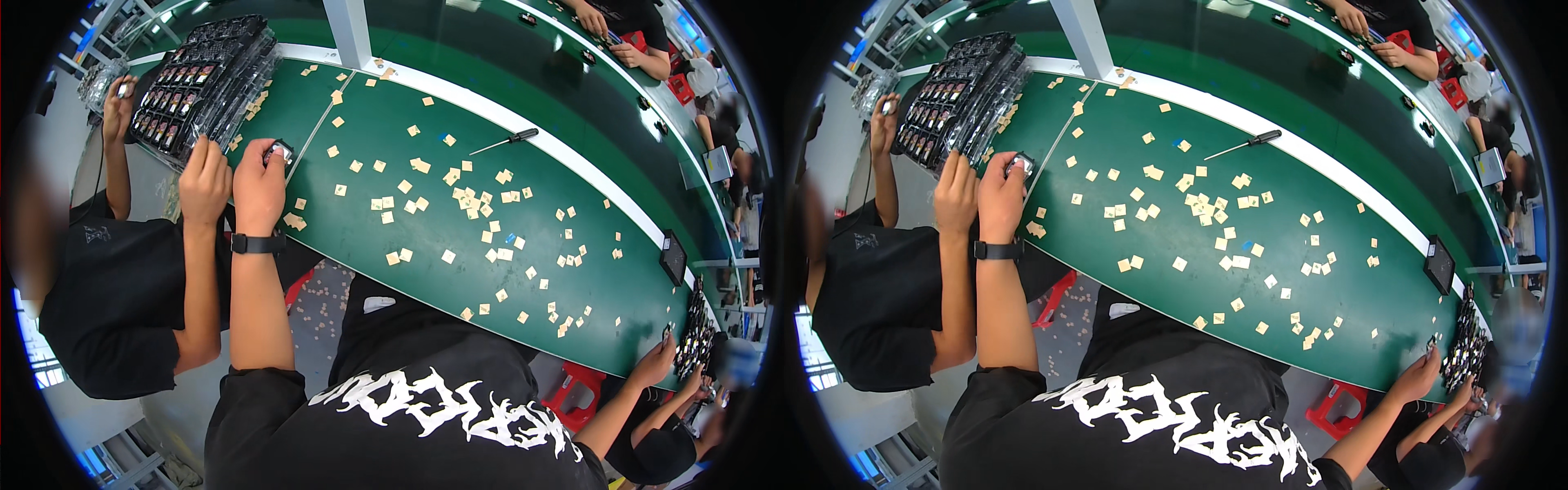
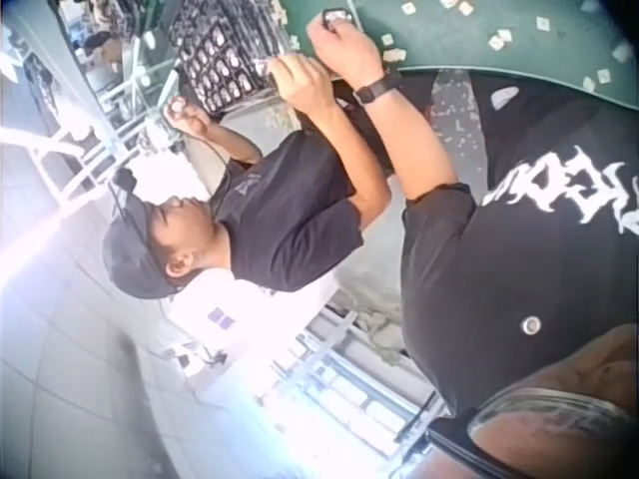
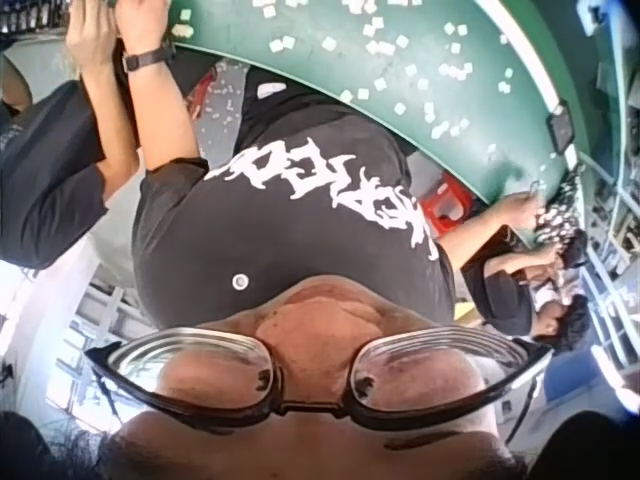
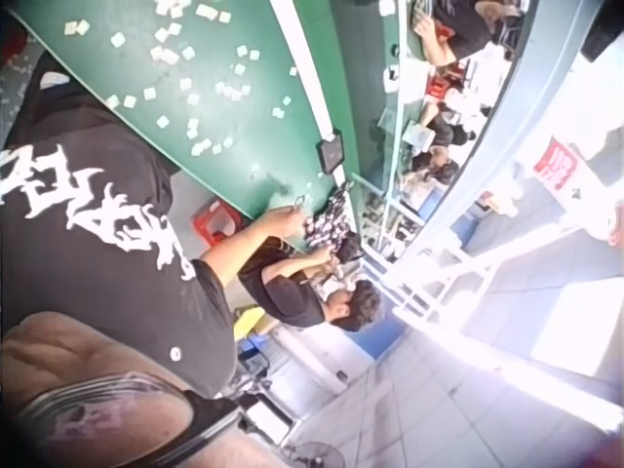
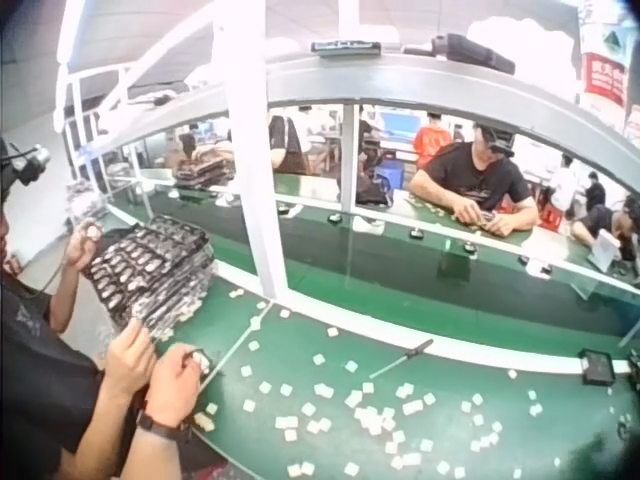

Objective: The recorder is assembling small electronic components, specifically attaching stickers or insulation to battery-like parts using tweezers.

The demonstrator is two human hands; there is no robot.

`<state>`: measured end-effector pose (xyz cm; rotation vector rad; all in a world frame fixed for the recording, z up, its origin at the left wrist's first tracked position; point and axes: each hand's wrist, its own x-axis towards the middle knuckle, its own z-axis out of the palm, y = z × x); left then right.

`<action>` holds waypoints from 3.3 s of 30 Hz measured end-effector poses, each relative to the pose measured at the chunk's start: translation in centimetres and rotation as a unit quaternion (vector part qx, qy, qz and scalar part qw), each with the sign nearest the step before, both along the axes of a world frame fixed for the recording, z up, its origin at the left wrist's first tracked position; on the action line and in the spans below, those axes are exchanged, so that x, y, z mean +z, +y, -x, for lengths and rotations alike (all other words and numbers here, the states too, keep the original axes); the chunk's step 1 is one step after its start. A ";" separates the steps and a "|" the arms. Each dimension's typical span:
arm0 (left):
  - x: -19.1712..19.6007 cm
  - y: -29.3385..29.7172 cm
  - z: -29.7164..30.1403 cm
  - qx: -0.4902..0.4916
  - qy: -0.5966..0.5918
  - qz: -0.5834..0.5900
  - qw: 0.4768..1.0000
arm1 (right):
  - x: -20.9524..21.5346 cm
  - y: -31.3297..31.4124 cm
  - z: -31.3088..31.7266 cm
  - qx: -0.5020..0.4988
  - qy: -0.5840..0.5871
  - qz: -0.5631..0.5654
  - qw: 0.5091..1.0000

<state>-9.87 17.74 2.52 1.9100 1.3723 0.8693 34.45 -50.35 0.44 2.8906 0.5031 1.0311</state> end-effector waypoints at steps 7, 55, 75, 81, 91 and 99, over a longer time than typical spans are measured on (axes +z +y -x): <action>0.6 -2.2 -3.2 0.061 0.325 -0.254 0.909 | 3.0 17.3 11.1 0.338 -0.016 -0.113 0.934; -1.0 -18.8 -8.7 -0.378 -0.277 0.400 0.788 | 6.2 32.4 23.4 0.342 0.510 -0.317 0.723; -0.9 -18.7 -9.2 -0.338 -0.246 0.399 0.816 | 5.7 33.7 24.7 0.341 0.462 -0.188 0.797; -1.2 -19.0 -9.1 -0.352 -0.237 0.361 0.830 | 5.0 34.4 24.6 0.348 0.446 -0.148 0.811; -1.9 -18.5 -8.9 -0.357 -0.280 0.372 0.810 | 5.3 34.5 24.4 0.347 0.442 -0.122 0.818; -1.3 -17.1 -8.8 -0.377 -0.306 0.476 0.733 | 5.0 34.3 24.2 0.384 0.436 -0.168 0.796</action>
